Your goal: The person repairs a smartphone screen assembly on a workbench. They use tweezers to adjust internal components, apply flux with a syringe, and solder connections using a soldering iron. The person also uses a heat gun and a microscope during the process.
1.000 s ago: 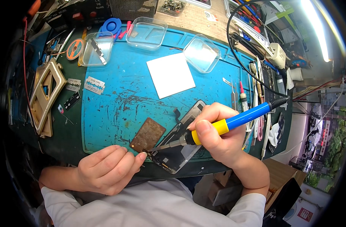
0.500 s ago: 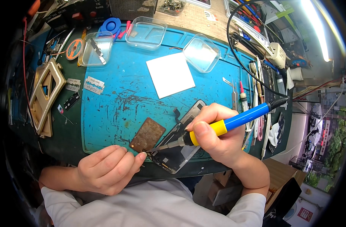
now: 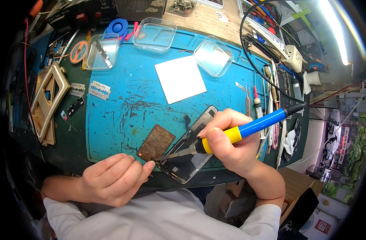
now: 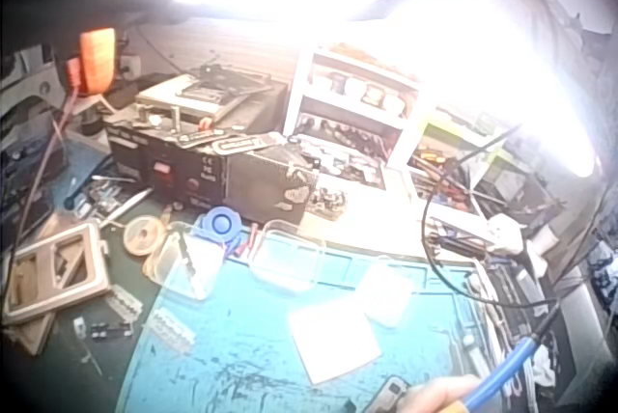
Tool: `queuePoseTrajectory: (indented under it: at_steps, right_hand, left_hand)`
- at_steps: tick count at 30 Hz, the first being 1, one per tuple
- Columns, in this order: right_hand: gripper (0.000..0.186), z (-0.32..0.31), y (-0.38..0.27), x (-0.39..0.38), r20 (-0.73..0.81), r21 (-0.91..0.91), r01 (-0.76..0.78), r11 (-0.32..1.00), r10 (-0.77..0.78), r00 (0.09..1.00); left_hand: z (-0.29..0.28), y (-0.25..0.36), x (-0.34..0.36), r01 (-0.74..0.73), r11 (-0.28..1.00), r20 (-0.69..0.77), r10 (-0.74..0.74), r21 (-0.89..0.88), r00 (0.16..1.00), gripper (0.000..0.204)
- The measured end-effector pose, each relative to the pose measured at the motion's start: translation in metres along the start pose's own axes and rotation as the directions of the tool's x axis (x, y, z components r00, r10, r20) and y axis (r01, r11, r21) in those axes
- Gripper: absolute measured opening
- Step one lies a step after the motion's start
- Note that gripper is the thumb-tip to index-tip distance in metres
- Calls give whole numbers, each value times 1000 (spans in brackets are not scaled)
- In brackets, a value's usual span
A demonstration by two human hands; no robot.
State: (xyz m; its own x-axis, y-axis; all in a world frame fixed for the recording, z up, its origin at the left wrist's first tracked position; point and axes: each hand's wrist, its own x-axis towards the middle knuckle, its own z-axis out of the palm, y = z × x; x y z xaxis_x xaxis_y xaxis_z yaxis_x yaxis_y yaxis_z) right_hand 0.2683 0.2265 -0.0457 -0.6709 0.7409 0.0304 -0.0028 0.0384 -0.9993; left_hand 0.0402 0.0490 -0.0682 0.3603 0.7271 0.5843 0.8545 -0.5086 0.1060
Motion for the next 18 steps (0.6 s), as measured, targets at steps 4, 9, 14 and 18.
queuePoseTrajectory:
  at_steps: [4, 9, 14, 18]
  right_hand:
    - [16, -1, 0, 0, 24, -23, 6, 1000, -5, 1000]
    - [15, 0, 0, 0, 2, -22, 3, 1000, -3, 1000]
    - [15, 0, 0, 0, 7, -25, 6, 1000, -6, 1000]
    - [15, 0, -1, 0, 12, -16, 0, 1000, 1, 1000]
  left_hand:
    - [1, 0, 0, 1, 1000, -8, -1, 0, 1000, 19]
    - [1, 0, 0, 5, 1000, -3, -5, -3, 1000, 19]
    - [0, 0, 0, 1, 1000, 2, -1, -2, 1000, 19]
    - [0, 0, 0, 2, 1000, 7, -2, -6, 1000, 19]
